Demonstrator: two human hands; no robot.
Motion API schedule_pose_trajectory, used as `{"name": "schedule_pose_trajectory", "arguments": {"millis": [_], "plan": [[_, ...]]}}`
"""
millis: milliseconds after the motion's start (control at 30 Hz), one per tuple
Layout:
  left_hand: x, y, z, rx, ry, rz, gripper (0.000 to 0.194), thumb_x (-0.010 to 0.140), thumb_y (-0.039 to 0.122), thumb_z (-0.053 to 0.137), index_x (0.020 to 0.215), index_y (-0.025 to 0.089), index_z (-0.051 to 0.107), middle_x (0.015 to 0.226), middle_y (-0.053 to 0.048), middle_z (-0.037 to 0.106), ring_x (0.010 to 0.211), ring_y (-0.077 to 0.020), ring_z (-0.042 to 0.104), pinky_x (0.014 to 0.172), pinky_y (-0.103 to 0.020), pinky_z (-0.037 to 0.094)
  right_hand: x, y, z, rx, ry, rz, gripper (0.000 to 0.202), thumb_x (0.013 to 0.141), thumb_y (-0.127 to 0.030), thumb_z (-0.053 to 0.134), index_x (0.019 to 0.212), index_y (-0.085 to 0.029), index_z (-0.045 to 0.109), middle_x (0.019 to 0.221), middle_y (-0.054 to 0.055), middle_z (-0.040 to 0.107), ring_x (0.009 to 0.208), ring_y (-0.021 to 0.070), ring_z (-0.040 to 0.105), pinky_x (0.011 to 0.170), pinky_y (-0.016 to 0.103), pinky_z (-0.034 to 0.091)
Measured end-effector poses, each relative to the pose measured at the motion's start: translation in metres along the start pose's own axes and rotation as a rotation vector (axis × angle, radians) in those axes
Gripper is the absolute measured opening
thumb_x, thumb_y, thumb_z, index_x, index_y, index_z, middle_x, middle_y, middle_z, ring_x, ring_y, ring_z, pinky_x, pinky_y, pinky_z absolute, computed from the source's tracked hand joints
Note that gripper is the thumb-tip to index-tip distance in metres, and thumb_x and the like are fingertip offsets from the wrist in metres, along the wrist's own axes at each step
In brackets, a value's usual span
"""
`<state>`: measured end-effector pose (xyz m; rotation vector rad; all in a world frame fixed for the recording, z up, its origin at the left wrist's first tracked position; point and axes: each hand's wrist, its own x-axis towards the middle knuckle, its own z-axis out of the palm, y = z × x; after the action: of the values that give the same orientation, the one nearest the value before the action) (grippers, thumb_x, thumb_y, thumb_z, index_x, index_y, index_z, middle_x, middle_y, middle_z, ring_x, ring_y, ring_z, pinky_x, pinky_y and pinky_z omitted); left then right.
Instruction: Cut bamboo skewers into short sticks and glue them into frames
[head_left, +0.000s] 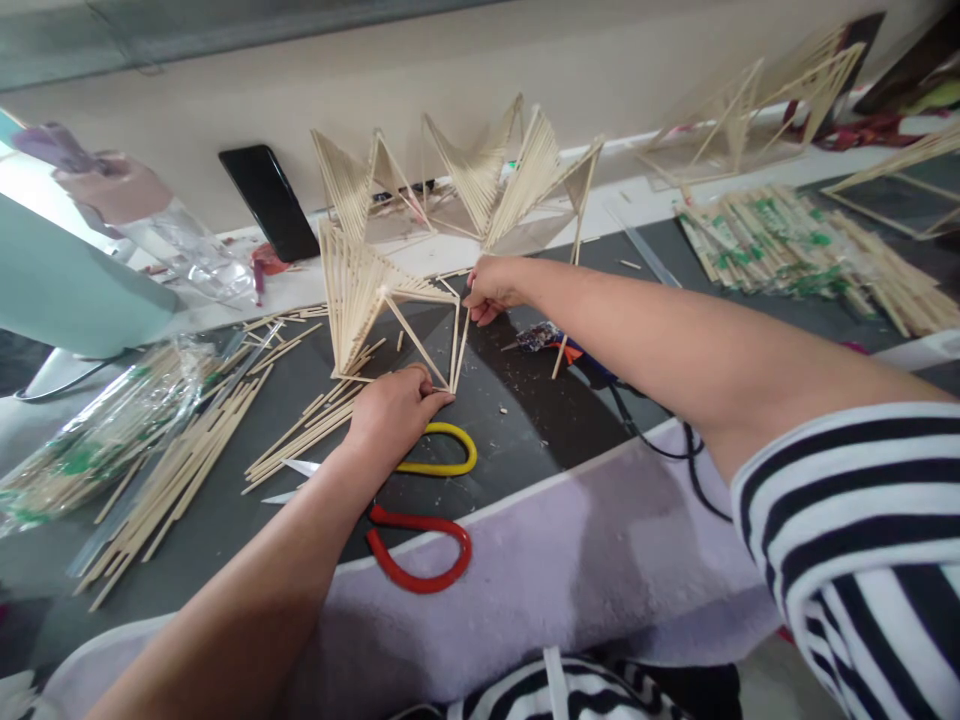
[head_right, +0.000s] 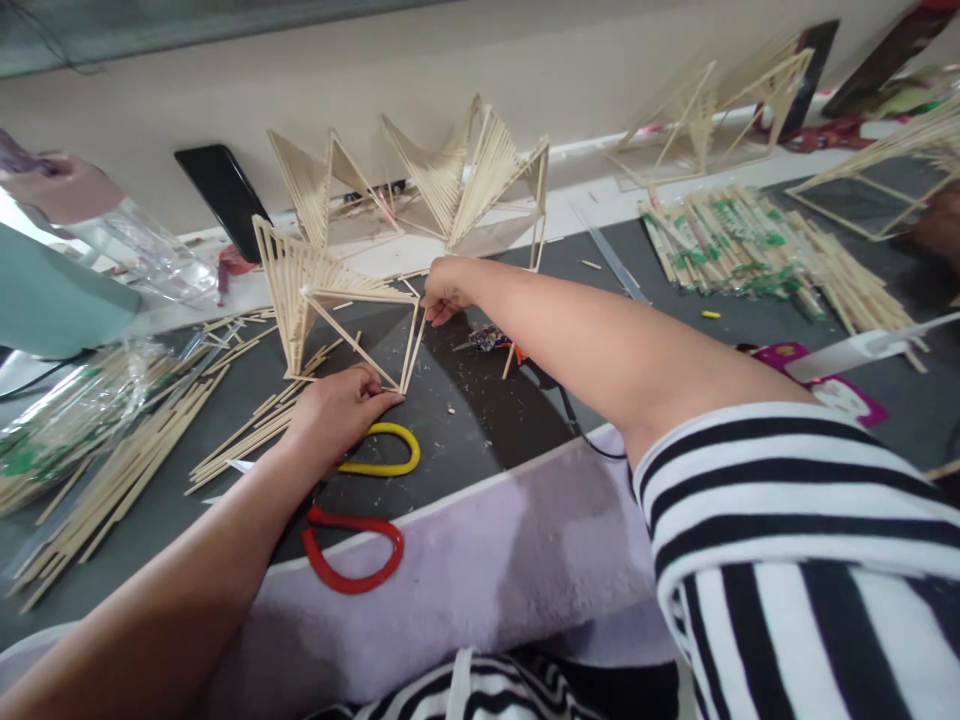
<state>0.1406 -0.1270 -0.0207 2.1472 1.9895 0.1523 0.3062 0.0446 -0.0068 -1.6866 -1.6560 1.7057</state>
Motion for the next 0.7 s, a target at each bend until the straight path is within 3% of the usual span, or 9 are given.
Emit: {"name": "schedule_pose_trajectory", "arguments": {"millis": [500,700], "plan": [[0.0001,-0.0005,0.0009,0.022,0.016,0.009,0.036,0.079,0.058,0.05,0.079,0.023,0.06,0.072,-0.002,0.065,0.066,-0.0178,0.058,0.054,-0.026,0.029,0.0009,0.0002,-0.0043,-0.01,-0.089,0.011,0.006,0.085,-0.009,0.056,0.086,-0.014,0.051,0.054,0.0,0.056,0.045,0.0127,0.056,0.046,0.026,0.053],[0.0004,-0.002,0.0019,0.026,0.008,0.004,0.037,0.079,0.059,0.049,0.08,0.023,0.06,0.073,-0.002,0.065,0.066,-0.0184,0.058,0.054,-0.027,0.03,0.0022,0.0021,-0.0071,-0.05,-0.049,0.035,0.014,0.089,-0.002,0.043,0.092,-0.013,0.052,0.051,-0.001,0.055,0.045,0.0124,0.056,0.047,0.026,0.053]]}}
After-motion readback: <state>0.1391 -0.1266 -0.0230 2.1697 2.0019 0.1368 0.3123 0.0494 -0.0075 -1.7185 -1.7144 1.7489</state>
